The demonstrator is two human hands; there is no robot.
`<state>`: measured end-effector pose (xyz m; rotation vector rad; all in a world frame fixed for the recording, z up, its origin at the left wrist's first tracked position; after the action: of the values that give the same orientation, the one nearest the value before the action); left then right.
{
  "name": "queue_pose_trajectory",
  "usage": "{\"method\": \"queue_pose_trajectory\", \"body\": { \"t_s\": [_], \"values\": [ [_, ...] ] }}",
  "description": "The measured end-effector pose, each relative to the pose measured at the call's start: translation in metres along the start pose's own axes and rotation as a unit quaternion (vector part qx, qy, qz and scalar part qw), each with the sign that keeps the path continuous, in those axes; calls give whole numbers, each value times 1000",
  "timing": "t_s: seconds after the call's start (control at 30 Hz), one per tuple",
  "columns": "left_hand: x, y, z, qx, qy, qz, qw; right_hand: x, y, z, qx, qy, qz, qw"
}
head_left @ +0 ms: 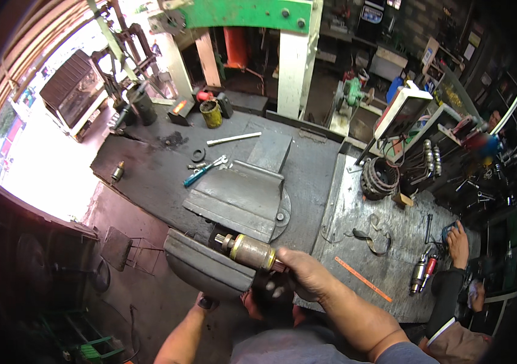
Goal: The person secures a cylindrical metal component in a bench vise and repeatedly tightens and loosens the vise handle. They also handle a small black ring and a metal rod, placing them on the workbench.
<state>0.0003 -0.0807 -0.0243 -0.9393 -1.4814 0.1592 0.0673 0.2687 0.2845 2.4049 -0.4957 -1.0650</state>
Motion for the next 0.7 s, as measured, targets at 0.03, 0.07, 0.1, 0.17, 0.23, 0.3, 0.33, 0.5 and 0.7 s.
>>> {"method": "queue_pose_trajectory", "body": {
  "t_s": [0.03,0.07,0.1,0.17,0.23,0.3,0.33,0.5,0.7],
  "values": [
    [-6,-10,2,13,-32,-31,999,-1,2,-1,2,-2,-46,999],
    [-13,-17,4,38,-64,-72,995,-2,3,-1,15,1,-54,998],
    [-18,-22,5,64,-89,-111,988,-2,5,0,8,3,-40,999],
    [-21,-16,1,125,-117,-195,966,1,10,1,-17,-4,5,1000],
    [-7,11,-14,168,-106,-282,939,1,13,4,-23,-39,-1,999],
    [33,56,-44,138,-47,-369,918,2,13,5,-35,-57,-7,998],
    [59,79,-61,79,-53,-377,921,3,13,6,-40,-63,-7,997],
    [210,72,-141,-90,-52,-508,855,5,8,10,-61,-77,-20,995],
    [301,-128,-112,188,209,-779,560,11,4,20,-67,-110,13,992]
  ]
}}
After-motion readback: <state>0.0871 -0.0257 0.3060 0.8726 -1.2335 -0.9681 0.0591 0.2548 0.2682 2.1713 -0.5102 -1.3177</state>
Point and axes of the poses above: each hand's wrist, its own z-axis towards the middle knuckle, its own y-axis out of the palm, x = y × z, the point moved 3 cm from there along z, towards the middle knuckle, and after that the axes turned 7 degrees about y, right-handed, at the moved point
